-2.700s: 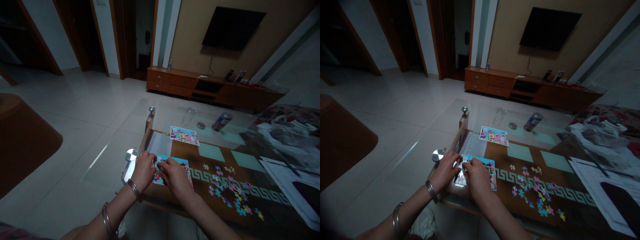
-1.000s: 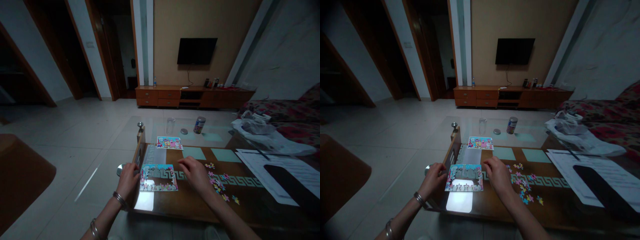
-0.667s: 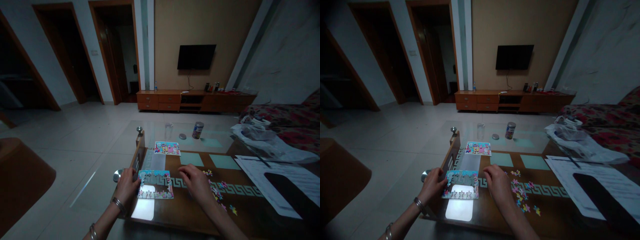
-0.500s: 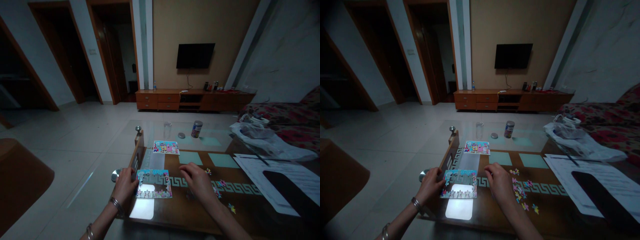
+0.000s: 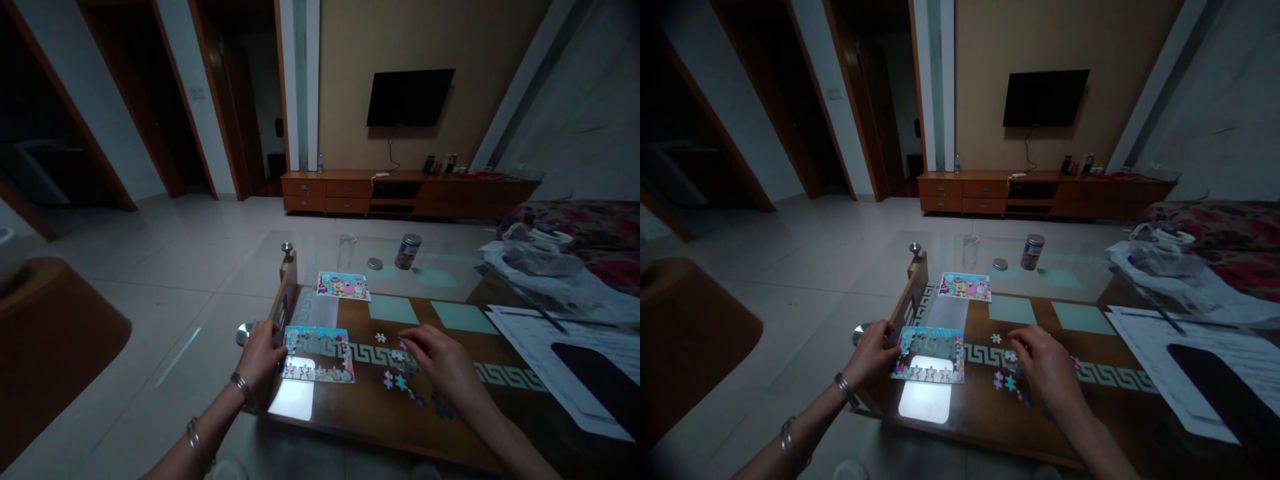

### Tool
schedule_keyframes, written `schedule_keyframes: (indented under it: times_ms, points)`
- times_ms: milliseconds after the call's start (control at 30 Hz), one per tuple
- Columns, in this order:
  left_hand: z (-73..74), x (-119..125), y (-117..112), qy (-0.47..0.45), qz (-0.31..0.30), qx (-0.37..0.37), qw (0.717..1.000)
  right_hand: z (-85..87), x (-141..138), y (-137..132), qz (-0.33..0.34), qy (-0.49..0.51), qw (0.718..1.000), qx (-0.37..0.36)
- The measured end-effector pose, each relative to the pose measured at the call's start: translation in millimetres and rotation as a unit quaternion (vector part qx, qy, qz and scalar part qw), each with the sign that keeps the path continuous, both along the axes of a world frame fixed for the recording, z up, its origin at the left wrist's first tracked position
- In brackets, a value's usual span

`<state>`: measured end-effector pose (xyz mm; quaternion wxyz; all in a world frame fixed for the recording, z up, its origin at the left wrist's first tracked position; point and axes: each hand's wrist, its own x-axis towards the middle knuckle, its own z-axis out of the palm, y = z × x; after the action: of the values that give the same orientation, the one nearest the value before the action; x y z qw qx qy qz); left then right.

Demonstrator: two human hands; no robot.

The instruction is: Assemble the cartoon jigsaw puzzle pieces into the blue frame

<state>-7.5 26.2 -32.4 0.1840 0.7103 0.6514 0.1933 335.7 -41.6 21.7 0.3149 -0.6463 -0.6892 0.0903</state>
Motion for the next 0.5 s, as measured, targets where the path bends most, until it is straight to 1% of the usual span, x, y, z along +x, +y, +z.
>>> schedule_keyframes:
  times_ms: [133, 300, 400, 500]
  points:
    - [2.9, -0.4, -0.9, 0.005, 0.001, -0.005, 1.000, -1.0, 7.3, 0.9, -0.005, -0.010, 1.000, -0.010]
    - [4.5, -1.9, -0.2, -0.004, -0.008, -0.002, 1.000, 2.9, 21.8, 2.3, -0.045, -0.021, 0.999, -0.014]
    - [2.7, -3.4, 0.2, -0.006, -0.015, 0.003, 1.000, 4.3, 32.3, 1.5, -0.061, -0.035, 0.997, -0.018]
    - [-1.1, -5.4, 1.2, -0.013, -0.020, 0.008, 1.000, 2.2, 42.2, -0.4, -0.066, -0.048, 0.996, -0.026]
